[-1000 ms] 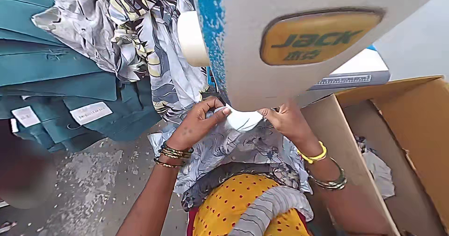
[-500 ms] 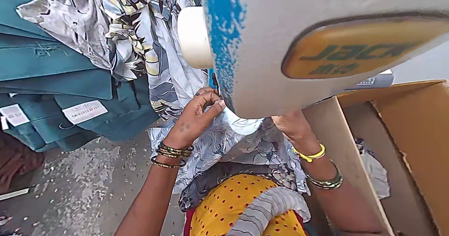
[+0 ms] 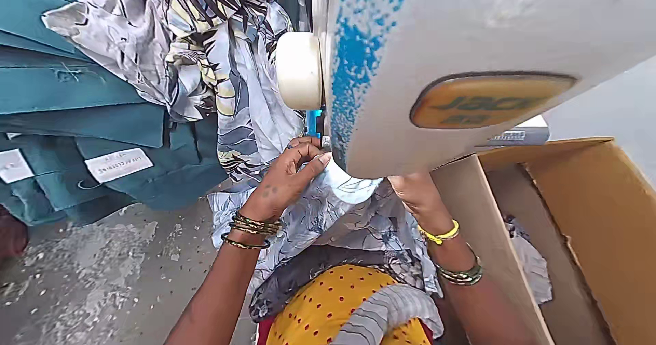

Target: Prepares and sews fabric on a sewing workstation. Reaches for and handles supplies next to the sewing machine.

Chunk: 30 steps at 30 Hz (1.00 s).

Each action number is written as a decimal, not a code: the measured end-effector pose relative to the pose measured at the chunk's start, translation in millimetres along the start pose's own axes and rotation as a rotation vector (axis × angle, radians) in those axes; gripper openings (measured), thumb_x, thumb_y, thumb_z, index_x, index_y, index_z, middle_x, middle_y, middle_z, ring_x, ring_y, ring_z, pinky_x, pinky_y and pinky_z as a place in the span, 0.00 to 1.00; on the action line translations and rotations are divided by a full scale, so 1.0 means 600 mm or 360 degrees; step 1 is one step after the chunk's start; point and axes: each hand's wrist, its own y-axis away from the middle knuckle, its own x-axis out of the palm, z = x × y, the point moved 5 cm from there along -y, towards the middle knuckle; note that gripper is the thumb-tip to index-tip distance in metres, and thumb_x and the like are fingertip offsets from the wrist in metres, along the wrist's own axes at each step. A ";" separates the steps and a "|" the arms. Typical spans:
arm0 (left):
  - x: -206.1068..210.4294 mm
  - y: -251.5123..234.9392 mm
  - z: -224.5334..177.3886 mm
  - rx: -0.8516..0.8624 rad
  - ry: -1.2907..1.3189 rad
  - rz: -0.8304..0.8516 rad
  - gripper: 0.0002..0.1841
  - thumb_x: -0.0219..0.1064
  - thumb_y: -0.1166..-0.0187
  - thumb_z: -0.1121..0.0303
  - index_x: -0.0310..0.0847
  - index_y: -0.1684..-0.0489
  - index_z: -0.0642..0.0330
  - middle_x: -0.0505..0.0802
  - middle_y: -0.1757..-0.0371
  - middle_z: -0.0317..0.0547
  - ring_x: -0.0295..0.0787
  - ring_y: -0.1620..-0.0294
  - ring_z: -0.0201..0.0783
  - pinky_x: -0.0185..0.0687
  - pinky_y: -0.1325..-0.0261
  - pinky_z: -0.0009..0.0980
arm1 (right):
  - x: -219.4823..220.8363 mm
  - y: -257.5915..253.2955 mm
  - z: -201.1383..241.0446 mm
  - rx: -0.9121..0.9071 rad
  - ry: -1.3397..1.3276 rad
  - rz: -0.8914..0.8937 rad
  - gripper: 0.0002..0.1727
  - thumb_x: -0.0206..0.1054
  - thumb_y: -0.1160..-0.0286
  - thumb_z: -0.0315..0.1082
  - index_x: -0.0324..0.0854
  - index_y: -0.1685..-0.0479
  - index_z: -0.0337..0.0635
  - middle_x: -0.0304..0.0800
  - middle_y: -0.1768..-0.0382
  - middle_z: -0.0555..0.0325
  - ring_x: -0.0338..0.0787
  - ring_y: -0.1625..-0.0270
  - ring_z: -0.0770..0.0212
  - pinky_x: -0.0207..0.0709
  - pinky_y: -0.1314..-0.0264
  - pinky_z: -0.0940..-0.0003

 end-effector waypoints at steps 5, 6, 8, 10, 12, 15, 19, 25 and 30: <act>0.001 -0.001 0.004 -0.0032 0.0095 -0.0009 0.10 0.65 0.22 0.73 0.82 0.74 0.48 0.87 0.48 0.29 0.81 0.41 0.21 0.79 0.40 0.21 | 0.006 0.000 0.001 0.0038 0.0006 -0.0044 0.16 0.64 0.29 0.16 0.68 0.54 0.46 0.80 0.68 0.75 0.82 0.64 0.85 0.80 0.54 0.86; 0.001 -0.002 0.004 -0.0049 0.0102 -0.0007 0.09 0.65 0.22 0.72 0.82 0.73 0.49 0.87 0.47 0.30 0.81 0.41 0.21 0.79 0.40 0.22 | 0.007 0.000 0.002 0.0037 -0.0002 -0.0051 0.16 0.64 0.29 0.17 0.67 0.54 0.47 0.80 0.68 0.75 0.82 0.63 0.86 0.80 0.54 0.86; 0.002 -0.002 0.008 -0.0078 0.0125 -0.0006 0.08 0.65 0.22 0.72 0.82 0.72 0.49 0.87 0.47 0.30 0.82 0.42 0.22 0.80 0.41 0.22 | 0.007 0.001 0.001 0.0017 -0.0004 -0.0067 0.15 0.64 0.29 0.17 0.67 0.53 0.46 0.79 0.67 0.75 0.82 0.62 0.86 0.80 0.52 0.86; 0.002 -0.004 0.012 -0.0079 0.0151 -0.0005 0.08 0.66 0.22 0.72 0.83 0.72 0.49 0.88 0.47 0.30 0.82 0.42 0.22 0.80 0.41 0.22 | 0.007 0.001 0.001 -0.0002 -0.0009 -0.0071 0.15 0.64 0.29 0.18 0.67 0.53 0.47 0.81 0.67 0.76 0.83 0.61 0.86 0.80 0.51 0.86; 0.001 -0.004 0.012 -0.0064 0.0149 -0.0009 0.08 0.65 0.23 0.72 0.83 0.72 0.49 0.87 0.47 0.30 0.82 0.42 0.21 0.80 0.41 0.21 | 0.008 0.001 0.001 -0.0021 -0.0013 -0.0068 0.15 0.64 0.29 0.18 0.67 0.53 0.47 0.81 0.67 0.77 0.83 0.61 0.87 0.80 0.51 0.85; 0.002 -0.005 0.014 -0.0036 0.0155 0.0002 0.07 0.64 0.23 0.72 0.82 0.71 0.50 0.87 0.46 0.31 0.81 0.39 0.22 0.79 0.39 0.21 | 0.007 0.001 0.001 -0.0015 -0.0030 -0.0071 0.16 0.64 0.29 0.17 0.66 0.54 0.47 0.80 0.68 0.77 0.83 0.62 0.86 0.80 0.52 0.85; 0.004 -0.005 0.011 -0.0025 0.0169 0.0009 0.08 0.64 0.22 0.73 0.82 0.72 0.50 0.87 0.46 0.31 0.81 0.39 0.22 0.80 0.38 0.21 | 0.006 0.000 -0.001 0.0015 -0.0028 -0.0080 0.15 0.64 0.28 0.18 0.66 0.55 0.46 0.80 0.68 0.75 0.82 0.63 0.85 0.80 0.52 0.84; 0.005 -0.005 0.011 -0.0048 0.0167 0.0019 0.07 0.62 0.20 0.74 0.81 0.68 0.52 0.86 0.49 0.33 0.81 0.43 0.23 0.79 0.40 0.23 | 0.007 0.000 0.004 0.0085 0.0026 -0.0097 0.15 0.64 0.28 0.17 0.66 0.55 0.45 0.77 0.71 0.73 0.79 0.67 0.84 0.78 0.56 0.85; 0.006 0.003 0.015 0.0011 -0.0031 0.0063 0.07 0.61 0.15 0.69 0.80 0.65 0.49 0.83 0.73 0.23 0.79 0.70 0.16 0.76 0.62 0.17 | -0.003 0.006 -0.008 0.0030 0.0111 -0.0034 0.13 0.66 0.25 0.22 0.68 0.50 0.44 0.81 0.71 0.75 0.83 0.66 0.84 0.80 0.55 0.83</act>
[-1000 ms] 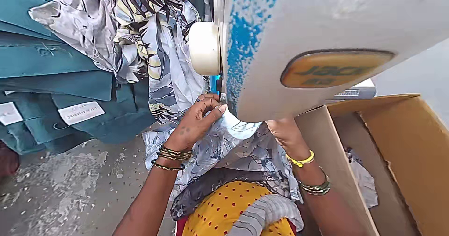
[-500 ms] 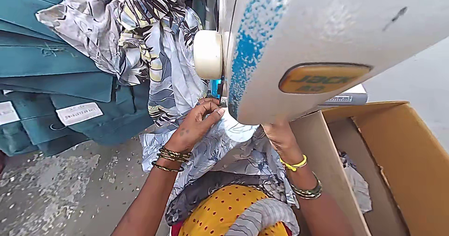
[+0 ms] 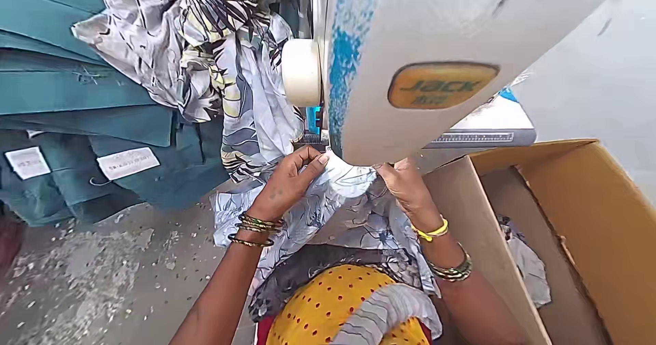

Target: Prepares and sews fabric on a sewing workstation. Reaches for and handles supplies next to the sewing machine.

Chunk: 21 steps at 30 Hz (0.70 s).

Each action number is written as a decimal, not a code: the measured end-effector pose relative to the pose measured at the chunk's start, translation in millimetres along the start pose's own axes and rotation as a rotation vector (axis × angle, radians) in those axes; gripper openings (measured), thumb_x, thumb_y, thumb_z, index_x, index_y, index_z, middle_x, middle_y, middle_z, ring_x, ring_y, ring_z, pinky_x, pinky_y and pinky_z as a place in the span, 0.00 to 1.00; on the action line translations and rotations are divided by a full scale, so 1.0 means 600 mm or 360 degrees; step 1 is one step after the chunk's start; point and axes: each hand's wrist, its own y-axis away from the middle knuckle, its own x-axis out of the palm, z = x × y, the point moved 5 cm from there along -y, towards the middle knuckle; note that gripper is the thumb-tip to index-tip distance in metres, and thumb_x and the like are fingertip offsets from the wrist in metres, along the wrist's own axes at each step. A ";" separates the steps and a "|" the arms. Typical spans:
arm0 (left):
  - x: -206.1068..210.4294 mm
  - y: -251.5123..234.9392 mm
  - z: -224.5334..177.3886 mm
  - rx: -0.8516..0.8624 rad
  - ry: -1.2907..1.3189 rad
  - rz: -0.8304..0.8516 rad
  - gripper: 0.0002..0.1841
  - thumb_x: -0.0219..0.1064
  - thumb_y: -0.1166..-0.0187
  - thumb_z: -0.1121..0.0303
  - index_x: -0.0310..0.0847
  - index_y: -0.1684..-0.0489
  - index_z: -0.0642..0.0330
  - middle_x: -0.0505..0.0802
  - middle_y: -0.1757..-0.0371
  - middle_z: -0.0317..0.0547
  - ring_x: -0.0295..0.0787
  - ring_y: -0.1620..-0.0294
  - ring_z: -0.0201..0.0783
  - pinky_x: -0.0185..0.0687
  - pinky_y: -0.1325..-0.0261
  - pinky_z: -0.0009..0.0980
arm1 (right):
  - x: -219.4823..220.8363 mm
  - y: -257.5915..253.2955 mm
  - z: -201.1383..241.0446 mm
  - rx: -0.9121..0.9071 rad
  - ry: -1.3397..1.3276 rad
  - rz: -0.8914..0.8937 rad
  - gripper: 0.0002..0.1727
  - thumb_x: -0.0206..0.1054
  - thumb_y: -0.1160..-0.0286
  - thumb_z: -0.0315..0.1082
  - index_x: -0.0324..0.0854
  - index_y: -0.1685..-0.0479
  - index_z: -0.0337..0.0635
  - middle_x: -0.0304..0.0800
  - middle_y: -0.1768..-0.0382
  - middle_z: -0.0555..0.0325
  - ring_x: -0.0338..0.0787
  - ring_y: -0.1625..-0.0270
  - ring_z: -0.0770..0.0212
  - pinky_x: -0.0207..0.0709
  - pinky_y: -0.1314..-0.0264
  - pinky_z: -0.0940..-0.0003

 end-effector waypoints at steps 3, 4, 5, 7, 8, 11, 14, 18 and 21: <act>-0.002 0.057 0.005 0.0440 -0.0288 0.0290 0.15 0.60 0.12 0.58 0.85 0.64 0.58 0.84 0.74 0.28 0.77 0.72 0.15 0.73 0.65 0.16 | -0.009 0.047 0.001 -0.0056 0.0150 0.0357 0.11 0.66 0.22 0.31 0.69 0.48 0.41 0.81 0.69 0.73 0.82 0.66 0.82 0.79 0.58 0.81; -0.005 0.086 0.010 0.0634 -0.0377 0.0497 0.20 0.58 0.11 0.54 0.85 0.65 0.61 0.86 0.72 0.34 0.80 0.67 0.19 0.76 0.57 0.17 | -0.002 0.079 0.000 -0.0082 0.0206 0.0588 0.13 0.66 0.21 0.34 0.70 0.47 0.39 0.83 0.67 0.73 0.83 0.63 0.83 0.80 0.56 0.81; -0.013 0.111 0.024 0.0728 -0.0483 0.0664 0.21 0.57 0.10 0.51 0.86 0.64 0.59 0.89 0.69 0.37 0.85 0.57 0.24 0.76 0.43 0.24 | 0.012 0.114 -0.010 -0.0082 0.0224 0.0838 0.14 0.67 0.19 0.36 0.72 0.46 0.37 0.85 0.65 0.70 0.84 0.62 0.82 0.80 0.55 0.81; -0.044 0.145 0.095 0.0656 -0.0867 0.0724 0.19 0.60 0.14 0.51 0.91 0.63 0.54 0.93 0.64 0.41 0.87 0.48 0.41 0.71 0.31 0.48 | 0.055 0.178 -0.068 0.0089 0.0314 0.1270 0.17 0.67 0.19 0.35 0.74 0.40 0.33 0.88 0.57 0.55 0.89 0.54 0.69 0.83 0.46 0.72; -0.060 0.160 0.143 0.0519 -0.1029 0.0728 0.18 0.62 0.16 0.52 0.93 0.62 0.54 0.94 0.61 0.44 0.88 0.45 0.49 0.69 0.31 0.59 | 0.074 0.203 -0.106 0.0260 0.0409 0.1440 0.20 0.67 0.19 0.34 0.75 0.34 0.32 0.89 0.47 0.45 0.90 0.44 0.58 0.82 0.37 0.62; -0.082 0.204 0.229 0.0141 -0.1123 0.0662 0.17 0.63 0.16 0.54 0.92 0.60 0.56 0.94 0.53 0.46 0.84 0.38 0.54 0.68 0.31 0.62 | 0.102 0.221 -0.173 0.0502 0.0497 0.1467 0.22 0.66 0.19 0.35 0.78 0.29 0.35 0.87 0.35 0.43 0.86 0.31 0.53 0.76 0.24 0.54; -0.076 0.234 0.228 0.0006 -0.0992 0.0446 0.16 0.62 0.16 0.54 0.93 0.57 0.52 0.93 0.51 0.40 0.82 0.37 0.48 0.70 0.34 0.56 | 0.101 0.194 -0.153 0.0424 0.0442 0.1373 0.19 0.63 0.16 0.37 0.80 0.32 0.36 0.90 0.38 0.51 0.88 0.34 0.66 0.78 0.26 0.67; -0.069 0.238 0.234 -0.0011 -0.0963 0.0308 0.15 0.63 0.17 0.54 0.93 0.56 0.51 0.92 0.50 0.40 0.81 0.37 0.49 0.68 0.34 0.58 | 0.113 0.168 -0.144 0.0393 0.0639 0.1411 0.16 0.63 0.14 0.38 0.83 0.35 0.41 0.92 0.45 0.56 0.90 0.43 0.67 0.81 0.34 0.65; -0.062 0.237 0.233 -0.0052 -0.0971 0.0262 0.14 0.66 0.19 0.54 0.94 0.53 0.50 0.93 0.50 0.40 0.81 0.37 0.49 0.66 0.33 0.58 | 0.132 0.158 -0.143 0.0234 0.0863 0.1324 0.11 0.63 0.15 0.35 0.88 0.43 0.43 0.92 0.51 0.55 0.91 0.49 0.61 0.83 0.41 0.57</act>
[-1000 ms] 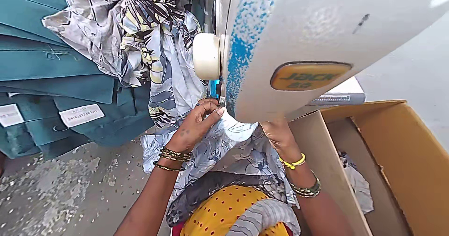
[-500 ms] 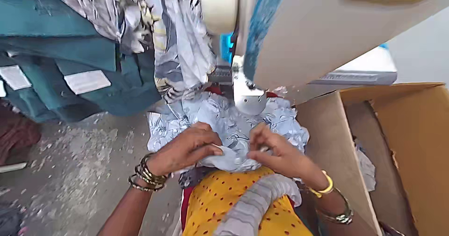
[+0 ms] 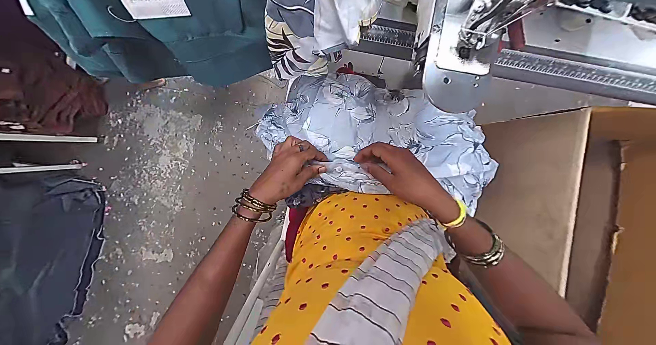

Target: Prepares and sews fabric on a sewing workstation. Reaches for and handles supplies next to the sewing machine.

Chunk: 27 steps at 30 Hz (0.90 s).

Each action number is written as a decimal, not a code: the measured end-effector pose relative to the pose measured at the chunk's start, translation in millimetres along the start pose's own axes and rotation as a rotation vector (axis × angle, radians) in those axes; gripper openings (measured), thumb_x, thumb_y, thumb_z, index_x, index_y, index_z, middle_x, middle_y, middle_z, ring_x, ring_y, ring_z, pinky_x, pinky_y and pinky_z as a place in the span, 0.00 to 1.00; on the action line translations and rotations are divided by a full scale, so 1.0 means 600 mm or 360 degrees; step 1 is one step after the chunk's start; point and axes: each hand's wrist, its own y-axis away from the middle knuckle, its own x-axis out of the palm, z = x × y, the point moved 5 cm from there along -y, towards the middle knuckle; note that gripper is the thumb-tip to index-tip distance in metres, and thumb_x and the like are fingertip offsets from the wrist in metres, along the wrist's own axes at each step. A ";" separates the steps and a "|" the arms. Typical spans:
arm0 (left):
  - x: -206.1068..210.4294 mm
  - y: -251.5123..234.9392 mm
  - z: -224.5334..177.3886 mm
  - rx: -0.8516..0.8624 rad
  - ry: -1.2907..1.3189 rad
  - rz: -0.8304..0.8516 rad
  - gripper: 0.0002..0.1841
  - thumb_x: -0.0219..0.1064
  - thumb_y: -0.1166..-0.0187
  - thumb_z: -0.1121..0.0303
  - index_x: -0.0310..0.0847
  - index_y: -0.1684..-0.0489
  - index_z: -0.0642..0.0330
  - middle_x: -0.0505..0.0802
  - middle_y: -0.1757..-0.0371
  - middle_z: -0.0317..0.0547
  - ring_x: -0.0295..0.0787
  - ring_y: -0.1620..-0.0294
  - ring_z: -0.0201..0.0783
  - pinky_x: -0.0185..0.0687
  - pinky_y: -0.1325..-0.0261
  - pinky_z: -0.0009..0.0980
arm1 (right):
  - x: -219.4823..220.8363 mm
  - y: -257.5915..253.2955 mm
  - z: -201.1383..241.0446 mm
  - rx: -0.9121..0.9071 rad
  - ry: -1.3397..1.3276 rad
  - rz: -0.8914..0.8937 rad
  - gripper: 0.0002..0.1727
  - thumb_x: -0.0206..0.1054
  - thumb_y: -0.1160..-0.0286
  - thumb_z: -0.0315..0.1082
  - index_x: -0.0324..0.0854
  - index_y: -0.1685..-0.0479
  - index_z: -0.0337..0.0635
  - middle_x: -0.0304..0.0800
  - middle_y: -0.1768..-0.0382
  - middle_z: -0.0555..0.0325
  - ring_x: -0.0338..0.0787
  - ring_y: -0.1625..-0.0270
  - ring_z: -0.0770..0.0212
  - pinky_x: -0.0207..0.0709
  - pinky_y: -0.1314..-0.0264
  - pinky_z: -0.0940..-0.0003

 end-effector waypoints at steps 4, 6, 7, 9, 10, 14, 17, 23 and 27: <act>0.008 -0.004 -0.007 -0.0015 -0.0073 -0.0008 0.13 0.67 0.20 0.52 0.93 0.53 0.46 0.93 0.52 0.37 0.80 0.38 0.47 0.63 0.34 0.56 | 0.014 -0.025 0.009 -0.0118 0.0349 -0.0217 0.08 0.67 0.20 0.29 0.92 0.54 0.43 0.90 0.59 0.51 0.90 0.51 0.50 0.82 0.48 0.48; 0.011 -0.007 -0.013 -0.0007 -0.0107 -0.0011 0.13 0.67 0.21 0.52 0.94 0.55 0.46 0.93 0.54 0.37 0.80 0.40 0.48 0.62 0.36 0.56 | 0.019 -0.033 0.012 -0.0164 0.0420 -0.0252 0.06 0.69 0.24 0.27 0.92 0.58 0.43 0.90 0.62 0.51 0.90 0.53 0.49 0.82 0.51 0.49; 0.013 -0.008 -0.015 -0.0003 -0.0130 -0.0009 0.13 0.67 0.21 0.52 0.94 0.55 0.46 0.92 0.55 0.38 0.80 0.41 0.48 0.62 0.36 0.56 | 0.023 -0.035 0.014 -0.0193 0.0448 -0.0256 0.05 0.70 0.25 0.27 0.92 0.60 0.42 0.90 0.63 0.51 0.90 0.55 0.49 0.82 0.53 0.50; 0.014 -0.009 -0.022 0.0009 -0.0178 -0.0010 0.12 0.70 0.23 0.52 0.94 0.57 0.47 0.92 0.55 0.41 0.80 0.42 0.52 0.63 0.39 0.58 | 0.031 -0.038 0.016 -0.0222 0.0513 -0.0201 0.04 0.73 0.28 0.29 0.92 0.60 0.42 0.89 0.64 0.50 0.90 0.55 0.48 0.82 0.57 0.50; 0.015 -0.009 -0.024 0.0005 -0.0203 -0.0010 0.12 0.72 0.24 0.52 0.94 0.57 0.46 0.92 0.54 0.42 0.79 0.42 0.53 0.63 0.39 0.58 | 0.035 -0.040 0.016 -0.0206 0.0566 -0.0147 0.06 0.76 0.30 0.31 0.92 0.58 0.42 0.89 0.63 0.49 0.90 0.55 0.47 0.82 0.57 0.49; 0.025 0.018 -0.033 -0.0041 -0.0255 -0.0322 0.21 0.77 0.31 0.50 0.88 0.46 0.53 0.87 0.43 0.57 0.79 0.42 0.63 0.69 0.44 0.62 | 0.052 -0.054 0.006 -0.0077 0.0759 0.0026 0.17 0.81 0.35 0.36 0.86 0.49 0.41 0.84 0.56 0.46 0.88 0.51 0.43 0.81 0.59 0.48; 0.044 0.072 -0.048 -0.0091 -0.0089 -0.0793 0.18 0.74 0.24 0.52 0.85 0.59 0.61 0.90 0.55 0.55 0.85 0.49 0.54 0.80 0.42 0.51 | 0.057 -0.060 -0.002 -0.0065 0.0763 -0.0029 0.14 0.77 0.30 0.35 0.86 0.48 0.40 0.85 0.56 0.45 0.88 0.51 0.42 0.82 0.59 0.48; 0.100 0.126 -0.033 -0.0634 0.0776 -0.0586 0.13 0.69 0.19 0.59 0.84 0.59 0.62 0.87 0.72 0.35 0.80 0.74 0.23 0.78 0.68 0.21 | 0.062 -0.057 -0.001 -0.0108 0.0818 -0.0067 0.13 0.75 0.28 0.36 0.87 0.50 0.40 0.86 0.56 0.44 0.89 0.52 0.40 0.81 0.61 0.45; 0.102 0.118 -0.036 -0.0892 0.1204 -0.0483 0.11 0.65 0.15 0.61 0.84 0.59 0.60 0.88 0.73 0.32 0.85 0.75 0.24 0.84 0.68 0.22 | 0.061 -0.057 0.002 -0.0095 0.0842 -0.0070 0.13 0.76 0.28 0.38 0.87 0.52 0.38 0.86 0.58 0.44 0.89 0.54 0.40 0.81 0.61 0.45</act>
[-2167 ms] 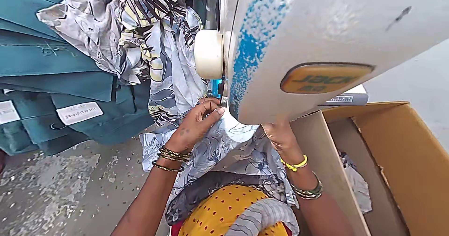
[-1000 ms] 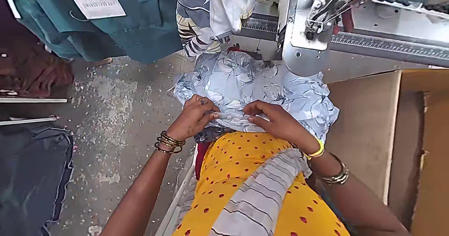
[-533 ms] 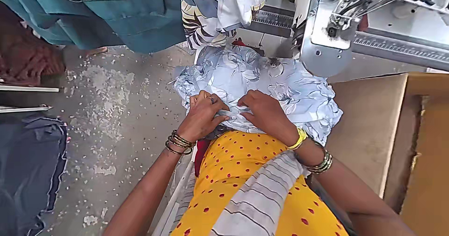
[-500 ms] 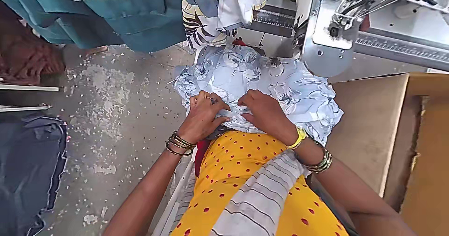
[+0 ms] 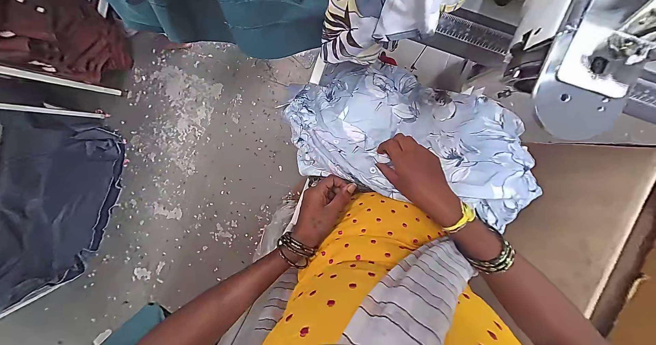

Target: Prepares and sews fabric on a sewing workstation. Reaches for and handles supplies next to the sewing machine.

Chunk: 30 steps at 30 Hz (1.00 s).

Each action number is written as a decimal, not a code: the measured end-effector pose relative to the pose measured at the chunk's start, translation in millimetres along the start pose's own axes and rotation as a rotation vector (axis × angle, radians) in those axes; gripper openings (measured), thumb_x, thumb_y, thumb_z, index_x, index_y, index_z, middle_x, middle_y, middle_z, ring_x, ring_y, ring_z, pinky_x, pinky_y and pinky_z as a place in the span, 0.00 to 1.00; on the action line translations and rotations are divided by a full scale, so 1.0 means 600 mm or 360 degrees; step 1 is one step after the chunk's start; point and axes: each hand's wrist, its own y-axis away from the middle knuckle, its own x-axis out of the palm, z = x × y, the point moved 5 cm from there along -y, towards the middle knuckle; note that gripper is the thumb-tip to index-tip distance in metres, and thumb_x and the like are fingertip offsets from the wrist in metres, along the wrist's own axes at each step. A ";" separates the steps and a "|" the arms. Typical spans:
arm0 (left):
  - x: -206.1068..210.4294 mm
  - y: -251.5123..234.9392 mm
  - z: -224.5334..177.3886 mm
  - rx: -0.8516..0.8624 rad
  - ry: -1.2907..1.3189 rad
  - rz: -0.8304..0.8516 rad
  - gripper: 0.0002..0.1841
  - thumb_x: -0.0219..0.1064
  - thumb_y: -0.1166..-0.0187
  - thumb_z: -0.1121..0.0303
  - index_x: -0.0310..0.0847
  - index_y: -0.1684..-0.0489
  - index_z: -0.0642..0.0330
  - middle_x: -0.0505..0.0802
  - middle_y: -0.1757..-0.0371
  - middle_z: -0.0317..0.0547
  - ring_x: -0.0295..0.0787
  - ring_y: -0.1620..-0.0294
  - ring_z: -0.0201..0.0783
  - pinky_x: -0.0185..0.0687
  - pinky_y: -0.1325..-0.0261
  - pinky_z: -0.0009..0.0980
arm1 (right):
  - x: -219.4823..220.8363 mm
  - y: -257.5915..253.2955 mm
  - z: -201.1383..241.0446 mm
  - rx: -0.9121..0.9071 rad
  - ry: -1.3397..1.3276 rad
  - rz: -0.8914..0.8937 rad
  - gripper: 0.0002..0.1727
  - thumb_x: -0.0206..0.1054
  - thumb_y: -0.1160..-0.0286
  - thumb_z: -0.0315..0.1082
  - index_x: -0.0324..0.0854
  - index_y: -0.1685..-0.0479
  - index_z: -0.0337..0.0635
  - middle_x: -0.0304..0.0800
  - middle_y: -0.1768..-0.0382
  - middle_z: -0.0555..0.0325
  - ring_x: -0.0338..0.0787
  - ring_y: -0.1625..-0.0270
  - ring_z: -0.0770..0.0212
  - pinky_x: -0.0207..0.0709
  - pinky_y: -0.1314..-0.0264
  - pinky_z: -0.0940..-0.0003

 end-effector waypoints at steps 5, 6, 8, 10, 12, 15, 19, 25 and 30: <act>0.007 -0.011 -0.016 -0.0269 0.0195 0.0133 0.13 0.60 0.11 0.63 0.86 0.52 0.62 0.91 0.73 0.33 0.85 0.79 0.26 0.83 0.74 0.22 | -0.001 0.002 0.002 -0.0005 -0.0026 0.0001 0.12 0.73 0.26 0.37 0.87 0.51 0.39 0.86 0.57 0.44 0.89 0.54 0.41 0.81 0.61 0.47; 0.008 -0.013 -0.016 -0.0298 0.0210 0.0154 0.13 0.60 0.11 0.62 0.86 0.51 0.62 0.91 0.73 0.34 0.84 0.80 0.26 0.82 0.75 0.22 | -0.004 0.005 0.002 -0.0007 -0.0053 -0.0019 0.11 0.73 0.25 0.36 0.87 0.52 0.39 0.86 0.58 0.45 0.89 0.55 0.42 0.81 0.61 0.47; 0.010 -0.015 -0.015 -0.0316 0.0225 0.0170 0.13 0.59 0.10 0.63 0.86 0.52 0.62 0.91 0.74 0.34 0.83 0.82 0.26 0.80 0.77 0.21 | -0.010 0.011 0.003 0.0006 -0.0131 -0.0040 0.09 0.72 0.24 0.35 0.87 0.54 0.40 0.85 0.60 0.47 0.89 0.56 0.44 0.82 0.60 0.48; 0.012 -0.016 -0.014 -0.0324 0.0223 0.0181 0.13 0.59 0.10 0.62 0.86 0.52 0.62 0.91 0.74 0.34 0.83 0.82 0.26 0.80 0.77 0.21 | -0.014 0.016 0.001 0.0044 -0.0231 -0.0036 0.07 0.71 0.23 0.34 0.89 0.55 0.41 0.85 0.61 0.48 0.89 0.58 0.47 0.82 0.59 0.48; 0.013 -0.016 -0.015 -0.0322 0.0225 0.0197 0.13 0.59 0.10 0.62 0.86 0.52 0.62 0.91 0.74 0.33 0.83 0.81 0.25 0.79 0.76 0.21 | -0.013 0.020 -0.003 0.0088 -0.0330 -0.0006 0.07 0.69 0.22 0.34 0.90 0.56 0.41 0.85 0.62 0.49 0.89 0.59 0.49 0.83 0.59 0.48; 0.012 -0.015 -0.014 -0.0316 0.0225 0.0219 0.14 0.58 0.10 0.62 0.87 0.52 0.62 0.92 0.74 0.33 0.83 0.81 0.25 0.80 0.76 0.21 | -0.008 0.021 -0.008 0.0142 -0.0448 0.0076 0.11 0.65 0.17 0.36 0.91 0.55 0.41 0.84 0.63 0.52 0.87 0.60 0.53 0.81 0.56 0.51; 0.003 -0.016 -0.015 -0.0259 0.0288 -0.0027 0.12 0.59 0.10 0.63 0.81 0.56 0.62 0.88 0.77 0.35 0.82 0.84 0.28 0.81 0.80 0.23 | -0.010 0.022 -0.005 0.0151 -0.0536 0.0139 0.18 0.63 0.14 0.47 0.92 0.55 0.43 0.84 0.62 0.54 0.85 0.57 0.53 0.78 0.52 0.51; -0.049 -0.086 -0.005 -0.0627 0.0299 -0.0258 0.22 0.52 0.07 0.53 0.70 0.35 0.65 0.84 0.67 0.45 0.74 0.87 0.29 0.75 0.84 0.23 | 0.003 0.031 0.012 -0.0090 -0.0479 0.0217 0.17 0.68 0.19 0.47 0.90 0.56 0.41 0.90 0.56 0.49 0.88 0.48 0.47 0.76 0.44 0.46; -0.058 -0.121 -0.010 -0.0457 0.0474 -0.0070 0.08 0.60 0.10 0.67 0.80 0.56 0.61 0.78 0.83 0.34 0.65 0.91 0.22 0.64 0.86 0.16 | 0.018 0.041 0.023 -0.0245 -0.0407 0.0249 0.13 0.68 0.21 0.43 0.91 0.60 0.42 0.89 0.60 0.49 0.88 0.50 0.46 0.75 0.48 0.47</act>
